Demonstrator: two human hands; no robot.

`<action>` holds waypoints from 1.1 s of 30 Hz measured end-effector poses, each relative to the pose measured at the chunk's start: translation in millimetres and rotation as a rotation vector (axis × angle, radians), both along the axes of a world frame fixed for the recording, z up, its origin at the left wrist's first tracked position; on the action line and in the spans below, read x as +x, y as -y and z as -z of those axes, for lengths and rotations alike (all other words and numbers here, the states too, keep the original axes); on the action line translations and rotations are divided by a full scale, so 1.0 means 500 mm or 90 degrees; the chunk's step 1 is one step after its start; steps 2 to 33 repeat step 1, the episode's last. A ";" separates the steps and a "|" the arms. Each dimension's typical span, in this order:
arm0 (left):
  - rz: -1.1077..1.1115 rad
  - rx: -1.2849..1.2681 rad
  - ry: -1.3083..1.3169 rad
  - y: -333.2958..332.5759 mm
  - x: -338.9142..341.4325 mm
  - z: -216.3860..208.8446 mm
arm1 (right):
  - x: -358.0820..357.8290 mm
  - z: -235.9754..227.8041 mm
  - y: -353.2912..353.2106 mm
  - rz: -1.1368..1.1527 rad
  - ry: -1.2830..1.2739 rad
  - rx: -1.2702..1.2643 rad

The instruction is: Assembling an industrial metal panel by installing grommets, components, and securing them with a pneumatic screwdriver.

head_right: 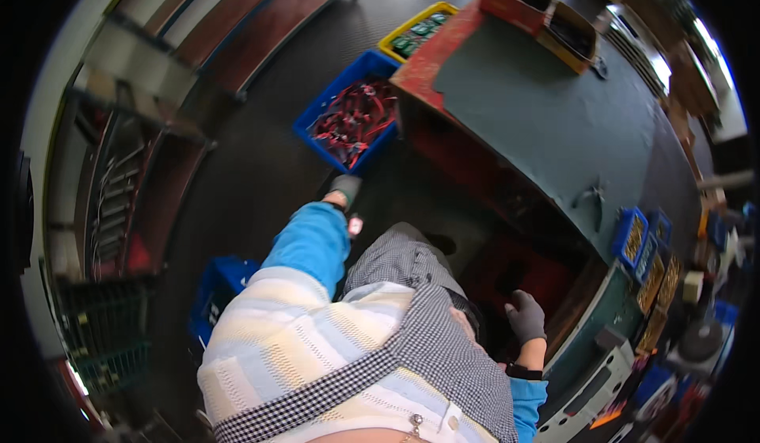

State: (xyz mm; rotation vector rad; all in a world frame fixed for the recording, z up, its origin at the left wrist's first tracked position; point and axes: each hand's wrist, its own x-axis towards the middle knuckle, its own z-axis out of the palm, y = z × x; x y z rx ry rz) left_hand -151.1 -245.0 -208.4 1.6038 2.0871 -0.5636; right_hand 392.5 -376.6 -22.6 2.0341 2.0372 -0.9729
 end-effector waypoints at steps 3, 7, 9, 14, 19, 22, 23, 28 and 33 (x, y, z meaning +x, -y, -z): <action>-0.072 0.003 -0.028 0.022 -0.026 0.002 | -0.027 0.012 -0.024 -0.036 0.003 0.008; -0.072 0.003 -0.028 0.022 -0.026 0.002 | -0.027 0.012 -0.024 -0.036 0.003 0.008; -0.072 0.003 -0.028 0.022 -0.026 0.002 | -0.027 0.012 -0.024 -0.036 0.003 0.008; -0.072 0.003 -0.028 0.022 -0.026 0.002 | -0.027 0.012 -0.024 -0.036 0.003 0.008; -0.072 0.003 -0.028 0.022 -0.026 0.002 | -0.027 0.012 -0.024 -0.036 0.003 0.008; -0.072 0.003 -0.028 0.022 -0.026 0.002 | -0.027 0.012 -0.024 -0.036 0.003 0.008; -0.072 0.003 -0.028 0.022 -0.026 0.002 | -0.027 0.012 -0.024 -0.036 0.003 0.008; -0.072 0.003 -0.028 0.022 -0.026 0.002 | -0.027 0.012 -0.024 -0.036 0.003 0.008; -0.072 0.003 -0.028 0.022 -0.026 0.002 | -0.027 0.012 -0.024 -0.036 0.003 0.008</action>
